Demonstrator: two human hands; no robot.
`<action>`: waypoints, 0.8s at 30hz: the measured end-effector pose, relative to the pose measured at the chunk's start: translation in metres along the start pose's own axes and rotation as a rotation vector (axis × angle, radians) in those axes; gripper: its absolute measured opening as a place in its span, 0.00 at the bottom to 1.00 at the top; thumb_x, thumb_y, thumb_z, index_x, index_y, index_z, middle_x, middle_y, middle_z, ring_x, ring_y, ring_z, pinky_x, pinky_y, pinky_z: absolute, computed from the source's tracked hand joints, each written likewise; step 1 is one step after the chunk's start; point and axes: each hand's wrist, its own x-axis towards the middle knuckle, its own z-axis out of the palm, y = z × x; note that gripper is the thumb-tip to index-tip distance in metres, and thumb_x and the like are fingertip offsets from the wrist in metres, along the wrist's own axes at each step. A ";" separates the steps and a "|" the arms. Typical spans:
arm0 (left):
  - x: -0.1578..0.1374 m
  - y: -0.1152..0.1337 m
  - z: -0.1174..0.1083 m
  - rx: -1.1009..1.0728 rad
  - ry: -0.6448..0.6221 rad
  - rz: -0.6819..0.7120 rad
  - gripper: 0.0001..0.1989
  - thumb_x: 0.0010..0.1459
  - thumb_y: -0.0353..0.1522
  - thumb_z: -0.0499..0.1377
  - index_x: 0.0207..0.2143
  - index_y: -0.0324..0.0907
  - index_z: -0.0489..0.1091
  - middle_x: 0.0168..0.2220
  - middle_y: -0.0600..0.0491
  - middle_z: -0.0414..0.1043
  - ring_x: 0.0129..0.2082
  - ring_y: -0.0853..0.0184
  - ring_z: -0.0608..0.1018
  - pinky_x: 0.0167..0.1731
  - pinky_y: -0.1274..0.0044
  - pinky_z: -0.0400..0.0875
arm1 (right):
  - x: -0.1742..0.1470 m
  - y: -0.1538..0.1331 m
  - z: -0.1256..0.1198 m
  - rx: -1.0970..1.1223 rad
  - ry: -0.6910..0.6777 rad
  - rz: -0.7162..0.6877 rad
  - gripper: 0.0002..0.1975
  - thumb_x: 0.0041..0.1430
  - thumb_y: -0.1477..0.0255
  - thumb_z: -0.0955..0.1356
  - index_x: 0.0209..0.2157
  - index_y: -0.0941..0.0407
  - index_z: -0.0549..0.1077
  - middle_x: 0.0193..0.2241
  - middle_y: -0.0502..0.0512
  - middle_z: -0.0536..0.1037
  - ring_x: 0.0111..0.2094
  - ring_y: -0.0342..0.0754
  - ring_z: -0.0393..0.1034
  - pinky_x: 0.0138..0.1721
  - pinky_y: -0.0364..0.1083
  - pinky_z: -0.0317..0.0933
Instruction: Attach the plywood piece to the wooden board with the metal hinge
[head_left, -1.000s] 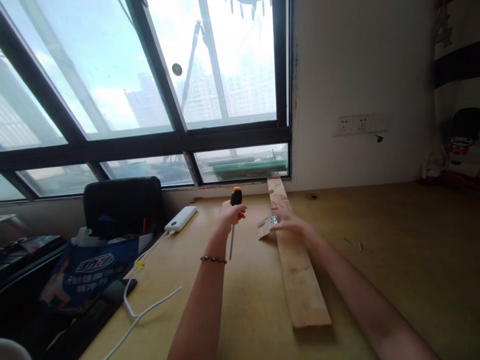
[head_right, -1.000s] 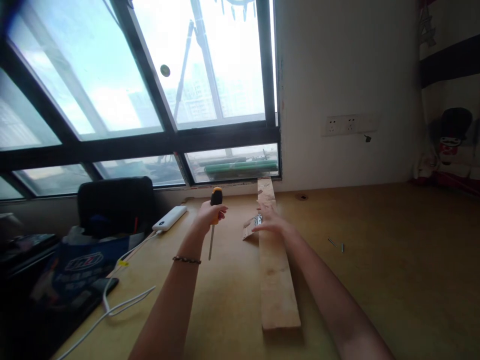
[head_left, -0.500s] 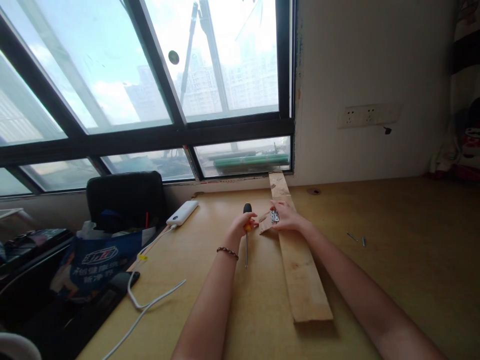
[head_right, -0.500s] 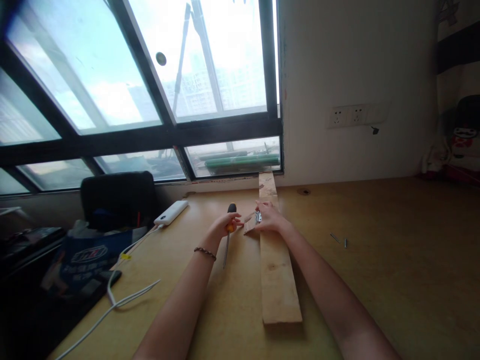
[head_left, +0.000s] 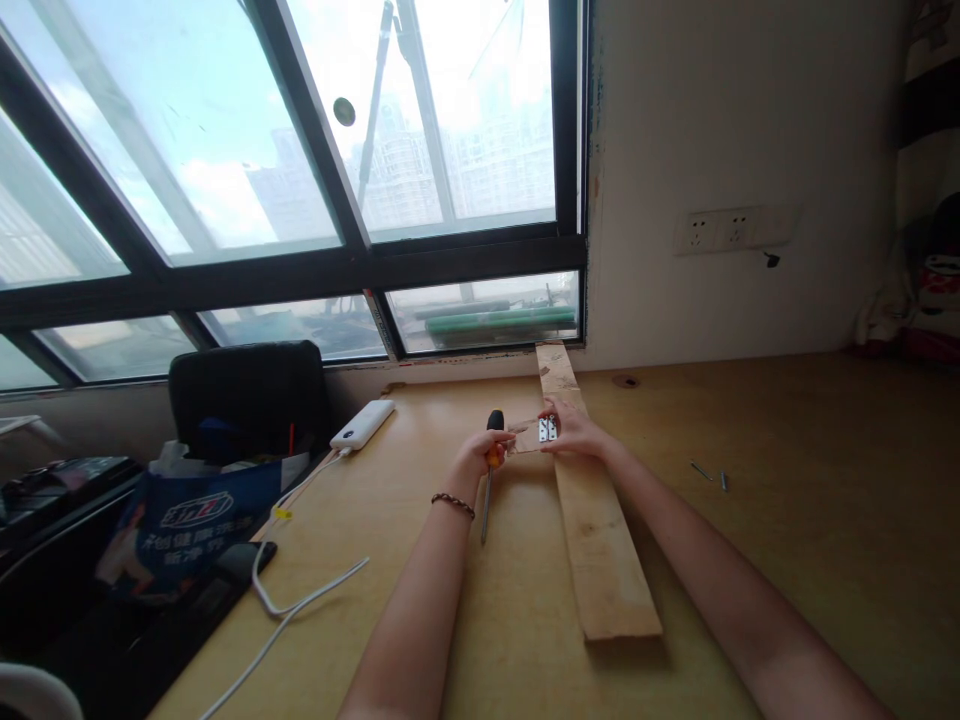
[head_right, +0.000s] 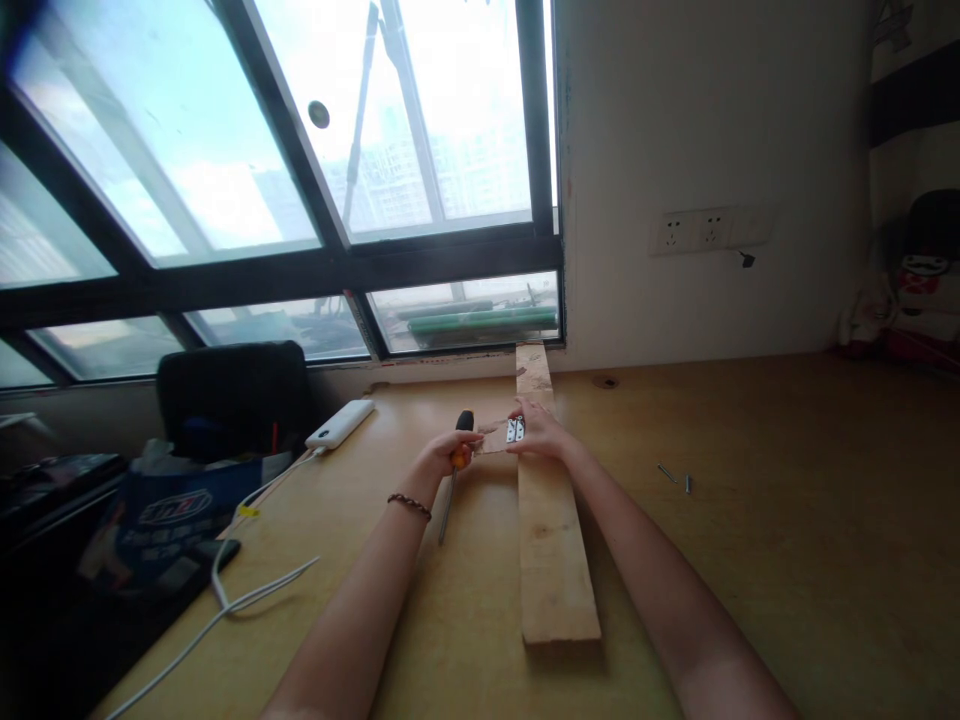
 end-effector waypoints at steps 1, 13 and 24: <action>0.000 0.000 0.000 0.011 0.005 -0.016 0.09 0.41 0.19 0.60 0.19 0.35 0.61 0.15 0.56 0.63 0.08 0.82 0.61 0.08 0.89 0.57 | 0.000 0.000 -0.001 0.007 -0.001 0.000 0.43 0.31 0.63 0.74 0.51 0.57 0.59 0.42 0.57 0.71 0.50 0.55 0.58 0.51 0.53 0.51; -0.006 0.008 0.003 0.035 0.015 -0.018 0.07 0.42 0.20 0.59 0.21 0.35 0.63 0.15 0.59 0.62 0.08 0.84 0.59 0.09 0.90 0.55 | -0.001 0.000 -0.005 0.063 -0.028 0.014 0.43 0.31 0.61 0.75 0.51 0.57 0.60 0.45 0.60 0.70 0.54 0.55 0.55 0.53 0.53 0.50; -0.028 0.024 0.004 0.118 0.173 0.237 0.13 0.37 0.25 0.65 0.22 0.36 0.61 0.17 0.56 0.65 0.08 0.83 0.58 0.09 0.86 0.52 | -0.003 -0.004 -0.004 0.185 0.022 0.086 0.39 0.28 0.64 0.76 0.47 0.57 0.63 0.44 0.59 0.71 0.49 0.53 0.63 0.51 0.51 0.54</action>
